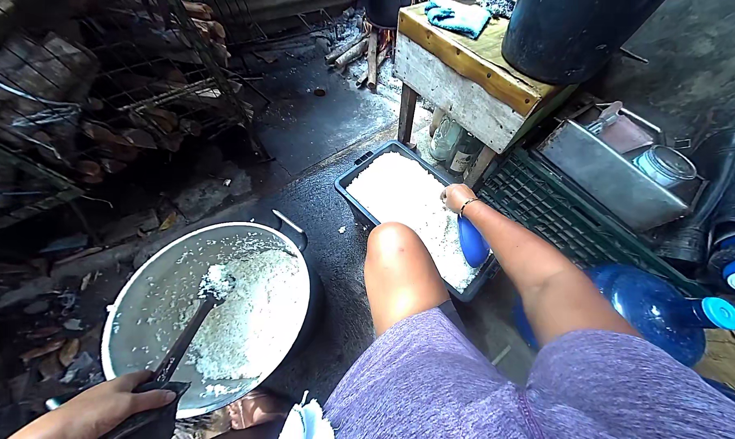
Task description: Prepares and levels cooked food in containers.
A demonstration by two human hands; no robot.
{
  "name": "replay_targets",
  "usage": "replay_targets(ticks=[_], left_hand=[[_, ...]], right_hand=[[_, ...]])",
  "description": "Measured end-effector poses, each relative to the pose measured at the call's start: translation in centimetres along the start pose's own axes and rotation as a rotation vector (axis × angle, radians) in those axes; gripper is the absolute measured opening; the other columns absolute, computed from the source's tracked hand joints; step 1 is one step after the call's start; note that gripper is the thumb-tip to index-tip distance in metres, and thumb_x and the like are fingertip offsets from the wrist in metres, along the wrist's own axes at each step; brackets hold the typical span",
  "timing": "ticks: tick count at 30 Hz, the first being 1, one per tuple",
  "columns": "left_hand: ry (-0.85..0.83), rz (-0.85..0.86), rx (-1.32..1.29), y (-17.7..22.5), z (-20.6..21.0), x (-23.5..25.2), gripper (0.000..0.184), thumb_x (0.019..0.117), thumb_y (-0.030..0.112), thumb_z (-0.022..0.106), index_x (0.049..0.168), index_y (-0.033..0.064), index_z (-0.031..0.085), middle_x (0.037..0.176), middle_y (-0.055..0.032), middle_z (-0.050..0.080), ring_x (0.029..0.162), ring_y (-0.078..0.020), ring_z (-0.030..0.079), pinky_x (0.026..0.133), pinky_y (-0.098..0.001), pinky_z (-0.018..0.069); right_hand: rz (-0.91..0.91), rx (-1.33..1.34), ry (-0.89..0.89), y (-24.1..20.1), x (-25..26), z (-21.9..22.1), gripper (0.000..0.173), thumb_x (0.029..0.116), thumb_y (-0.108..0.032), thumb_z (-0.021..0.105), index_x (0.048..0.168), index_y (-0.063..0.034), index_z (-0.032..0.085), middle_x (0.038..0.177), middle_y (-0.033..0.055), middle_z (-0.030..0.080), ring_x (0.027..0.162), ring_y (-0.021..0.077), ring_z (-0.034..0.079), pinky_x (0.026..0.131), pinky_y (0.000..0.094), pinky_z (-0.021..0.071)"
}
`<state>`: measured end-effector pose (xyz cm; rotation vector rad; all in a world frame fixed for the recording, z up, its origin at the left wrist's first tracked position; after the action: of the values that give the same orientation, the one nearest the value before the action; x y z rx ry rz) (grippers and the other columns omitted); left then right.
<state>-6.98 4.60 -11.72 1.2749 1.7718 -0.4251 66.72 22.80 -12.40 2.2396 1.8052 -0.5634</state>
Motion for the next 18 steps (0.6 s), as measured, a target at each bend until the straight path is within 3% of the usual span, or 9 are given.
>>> replay_targets(ticks=[4, 7, 10, 15, 18], left_hand=[[-0.012, -0.019, 0.01, 0.5, -0.1, -0.3, 0.052, 0.0886, 0.033, 0.08, 0.124, -0.0015, 0.063, 0.104, -0.0234, 0.071, 0.098, -0.038, 0.07, 0.088, -0.0623, 0.0545], [-0.01, -0.022, 0.024, 0.7, -0.1, -0.4, 0.051, 0.0893, 0.033, 0.079, 0.123, -0.0018, 0.063, 0.105, -0.0235, 0.071, 0.099, -0.0384, 0.07, 0.089, -0.0626, 0.0544], [-0.01, -0.012, 0.027, 0.6, -0.1, -0.2, 0.054, 0.0881, 0.035, 0.08, 0.124, -0.0011, 0.063, 0.106, -0.0234, 0.071, 0.101, -0.0385, 0.07, 0.09, -0.063, 0.054], [-0.025, -0.03, 0.029, 1.5, -0.2, -1.0, 0.052, 0.0889, 0.034, 0.079, 0.124, -0.0005, 0.063, 0.106, -0.0228, 0.072, 0.101, -0.0377, 0.07, 0.09, -0.062, 0.0541], [-0.036, -0.042, 0.015, 1.5, -0.3, -1.2, 0.053, 0.0885, 0.034, 0.08, 0.126, 0.0007, 0.063, 0.106, -0.0212, 0.072, 0.1, -0.0365, 0.071, 0.09, -0.0611, 0.0548]], right_hand=[[-0.026, 0.103, 0.107, 0.4, 0.0, -0.4, 0.023, 0.0984, -0.013, 0.061, 0.116, -0.0094, 0.075, 0.12, 0.0176, 0.073, 0.121, 0.0379, 0.066, 0.105, 0.0612, 0.0479], [-0.031, -0.118, 0.023, -0.8, -0.9, -0.3, 0.022, 0.0945, -0.018, 0.066, 0.112, -0.0122, 0.077, 0.119, 0.0151, 0.073, 0.126, 0.0382, 0.06, 0.102, 0.0642, 0.0449], [-0.056, -0.345, -0.071, -3.0, -2.7, 0.0, 0.023, 0.0925, -0.023, 0.07, 0.105, -0.0048, 0.077, 0.124, 0.0162, 0.071, 0.136, 0.0394, 0.051, 0.109, 0.0669, 0.0354], [-0.049, -0.445, -0.131, -4.0, -2.3, 2.1, 0.028, 0.1002, -0.012, 0.056, 0.12, -0.0024, 0.074, 0.14, 0.0186, 0.064, 0.15, 0.0424, 0.036, 0.119, 0.0709, 0.0213], [-0.026, -0.459, -0.155, -3.8, -2.0, 2.0, 0.028, 0.0999, -0.009, 0.057, 0.123, -0.0012, 0.072, 0.142, 0.0197, 0.062, 0.15, 0.0426, 0.035, 0.118, 0.0719, 0.0218]])
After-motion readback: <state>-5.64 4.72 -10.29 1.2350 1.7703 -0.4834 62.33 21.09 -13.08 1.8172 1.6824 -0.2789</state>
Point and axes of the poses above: each hand's wrist, its own x-axis towards the middle knuckle, its own z-axis out of the palm, y = z × x, the point moved 2 cm from there along x, towards the middle knuckle
